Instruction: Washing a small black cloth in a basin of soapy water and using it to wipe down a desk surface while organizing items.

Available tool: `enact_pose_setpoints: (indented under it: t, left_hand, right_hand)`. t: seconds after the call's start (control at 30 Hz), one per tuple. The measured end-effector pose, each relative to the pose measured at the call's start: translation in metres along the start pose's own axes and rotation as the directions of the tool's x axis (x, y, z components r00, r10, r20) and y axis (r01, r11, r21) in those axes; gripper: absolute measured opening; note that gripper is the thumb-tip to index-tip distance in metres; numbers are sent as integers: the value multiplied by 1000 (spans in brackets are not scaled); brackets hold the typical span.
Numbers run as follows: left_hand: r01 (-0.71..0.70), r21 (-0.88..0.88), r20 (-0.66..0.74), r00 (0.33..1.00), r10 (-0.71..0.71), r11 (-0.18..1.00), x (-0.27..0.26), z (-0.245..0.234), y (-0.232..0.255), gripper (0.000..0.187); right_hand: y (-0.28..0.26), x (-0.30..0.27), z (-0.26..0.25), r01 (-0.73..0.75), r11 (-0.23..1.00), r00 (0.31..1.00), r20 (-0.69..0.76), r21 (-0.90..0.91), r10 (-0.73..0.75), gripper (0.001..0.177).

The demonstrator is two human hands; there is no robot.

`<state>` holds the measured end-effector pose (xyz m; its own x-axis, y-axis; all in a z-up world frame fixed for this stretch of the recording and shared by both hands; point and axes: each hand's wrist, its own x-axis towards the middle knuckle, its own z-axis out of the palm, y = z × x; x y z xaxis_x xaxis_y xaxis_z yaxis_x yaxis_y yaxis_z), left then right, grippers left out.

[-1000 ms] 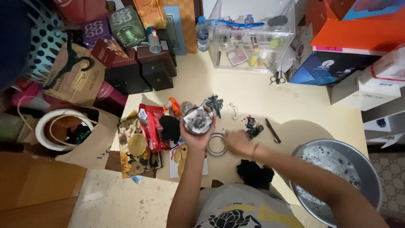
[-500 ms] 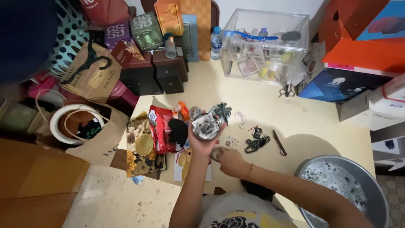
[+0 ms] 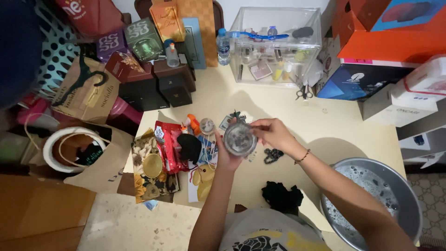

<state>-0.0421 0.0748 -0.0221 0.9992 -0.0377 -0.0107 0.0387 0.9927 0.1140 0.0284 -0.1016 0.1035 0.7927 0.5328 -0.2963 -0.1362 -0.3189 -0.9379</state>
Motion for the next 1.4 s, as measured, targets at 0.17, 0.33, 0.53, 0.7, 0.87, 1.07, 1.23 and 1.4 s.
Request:
enact_pose_setpoints:
  t: [0.17, 0.33, 0.53, 0.7, 0.87, 1.07, 1.23, 1.4]
  left_hand:
    - [80, 69, -223, 973, -63, 994, 1, -8, -10, 74]
    - [46, 191, -80, 996, -31, 980, -6, 23, -10, 58]
    - [43, 91, -54, 998, -38, 995, -4, 32, -8, 57]
    - [43, 82, -218, 976, -24, 996, 4, -1, -10, 51]
    - [65, 202, -327, 945, 5, 977, 11, -17, -12, 43]
    - [67, 244, -271, 963, 2, 967, 9, -7, -14, 38]
    - [86, 205, -199, 979, -44, 975, 14, -2, -12, 42]
    - [119, 272, -208, 976, -62, 955, 23, 13, -11, 44]
  right_hand:
    - [3, -2, -7, 104, 994, 976, -190, -28, -108, 24]
    - [9, -12, -12, 28, 997, 982, -184, -77, -42, 27]
    - [36, -8, -3, 125, 992, 963, -234, -35, -130, 32]
    - [26, -14, -2, -39, 959, 994, -89, 282, 67, 35]
    - [51, -4, 0, -142, 765, 990, 94, 629, 106, 33]
    - [74, -4, 1, -87, 783, 995, 17, 615, 97, 33]
    - [46, -24, -2, -114, 772, 992, 116, 625, 52, 36]
    - [50, -20, -10, -122, 756, 992, 113, 643, 64, 37]
